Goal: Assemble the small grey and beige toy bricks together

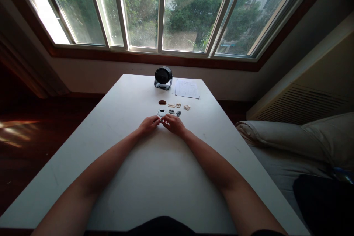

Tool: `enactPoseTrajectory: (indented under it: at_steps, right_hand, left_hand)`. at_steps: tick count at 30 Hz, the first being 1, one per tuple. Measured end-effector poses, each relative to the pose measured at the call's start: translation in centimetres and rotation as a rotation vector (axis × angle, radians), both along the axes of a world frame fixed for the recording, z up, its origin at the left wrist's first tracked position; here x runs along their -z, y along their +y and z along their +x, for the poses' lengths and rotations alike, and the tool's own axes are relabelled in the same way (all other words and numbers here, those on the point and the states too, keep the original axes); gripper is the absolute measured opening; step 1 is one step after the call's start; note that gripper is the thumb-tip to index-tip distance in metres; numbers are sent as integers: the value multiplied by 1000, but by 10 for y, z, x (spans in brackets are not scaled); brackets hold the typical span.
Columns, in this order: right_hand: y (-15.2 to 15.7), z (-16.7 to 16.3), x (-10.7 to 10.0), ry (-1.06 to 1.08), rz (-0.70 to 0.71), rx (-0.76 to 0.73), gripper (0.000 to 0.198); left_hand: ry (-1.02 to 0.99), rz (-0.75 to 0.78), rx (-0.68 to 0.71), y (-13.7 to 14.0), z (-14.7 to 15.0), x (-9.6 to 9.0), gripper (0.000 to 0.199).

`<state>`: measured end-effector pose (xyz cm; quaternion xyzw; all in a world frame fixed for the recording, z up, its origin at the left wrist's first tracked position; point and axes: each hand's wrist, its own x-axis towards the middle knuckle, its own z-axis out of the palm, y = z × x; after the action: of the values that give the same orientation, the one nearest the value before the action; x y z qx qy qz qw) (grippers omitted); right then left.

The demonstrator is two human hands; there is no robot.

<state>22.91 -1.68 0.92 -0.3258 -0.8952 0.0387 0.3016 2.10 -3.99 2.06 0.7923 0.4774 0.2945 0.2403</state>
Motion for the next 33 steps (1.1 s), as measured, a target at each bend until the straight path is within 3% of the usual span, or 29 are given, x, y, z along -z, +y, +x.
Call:
enactPoseTrajectory:
  at_steps: [7,14,27,33]
  right_hand:
    - [0,0,0,-34,13,16,14]
    - [0,0,1,-30,29,24,15]
    - [2,0,3,9,63,-26,12]
    - [2,1,3,3,86,-14,14]
  left_hand:
    - [-19,2,0,1,-1,3,33]
    - [-5,16,8,0,0,1,24]
    - [-31,5,23,2,-1,5,32]
    - [-31,31,7,4,-2,7,24]
